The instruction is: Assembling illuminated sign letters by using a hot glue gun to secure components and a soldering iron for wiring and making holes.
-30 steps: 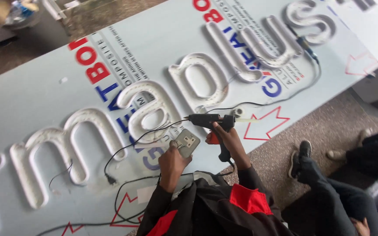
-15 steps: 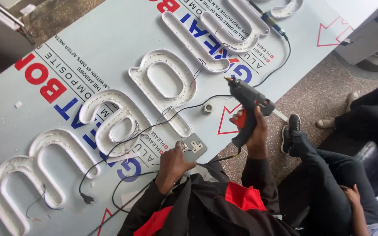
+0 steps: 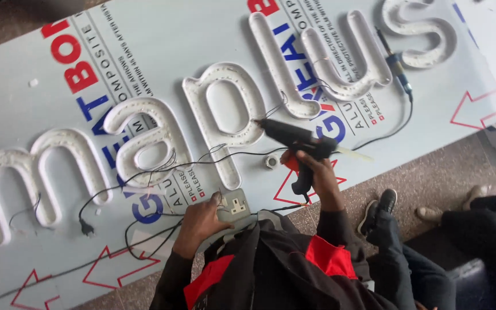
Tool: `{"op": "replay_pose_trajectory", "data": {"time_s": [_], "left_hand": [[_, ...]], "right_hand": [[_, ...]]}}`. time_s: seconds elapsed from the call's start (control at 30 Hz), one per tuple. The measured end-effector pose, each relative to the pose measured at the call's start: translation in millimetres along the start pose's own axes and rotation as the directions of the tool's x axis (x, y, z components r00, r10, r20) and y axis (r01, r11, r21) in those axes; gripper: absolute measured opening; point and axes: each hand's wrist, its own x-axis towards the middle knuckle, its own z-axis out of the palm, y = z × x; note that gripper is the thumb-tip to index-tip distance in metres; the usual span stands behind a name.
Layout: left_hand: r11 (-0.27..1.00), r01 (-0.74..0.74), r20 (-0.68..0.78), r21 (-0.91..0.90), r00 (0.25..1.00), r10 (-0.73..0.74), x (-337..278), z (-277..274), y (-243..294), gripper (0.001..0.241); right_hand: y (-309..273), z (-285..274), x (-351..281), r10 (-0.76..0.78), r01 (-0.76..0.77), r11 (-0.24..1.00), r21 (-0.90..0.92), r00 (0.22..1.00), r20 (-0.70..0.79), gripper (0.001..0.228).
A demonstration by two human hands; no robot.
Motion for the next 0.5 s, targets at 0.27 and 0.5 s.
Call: {"op": "replay_pose_trajectory", "data": {"time_s": [0.27,0.5], "left_hand": [[0.996,0.016,-0.058,-0.093,0.998,-0.021,5.5,6.3,-9.1,0.094],[0.919,-0.017,-0.409,-0.393,0.899,-0.158,39.6,-22.5,-26.6,0.035]], "right_hand": [[27.0,51.0,29.2,0.073,0.086,0.789,-0.608,0.97,0.232,0.039],[4.6,89.8,30.9,0.188,-0.062,0.641,-0.765,0.979,0.078,0.042]]}}
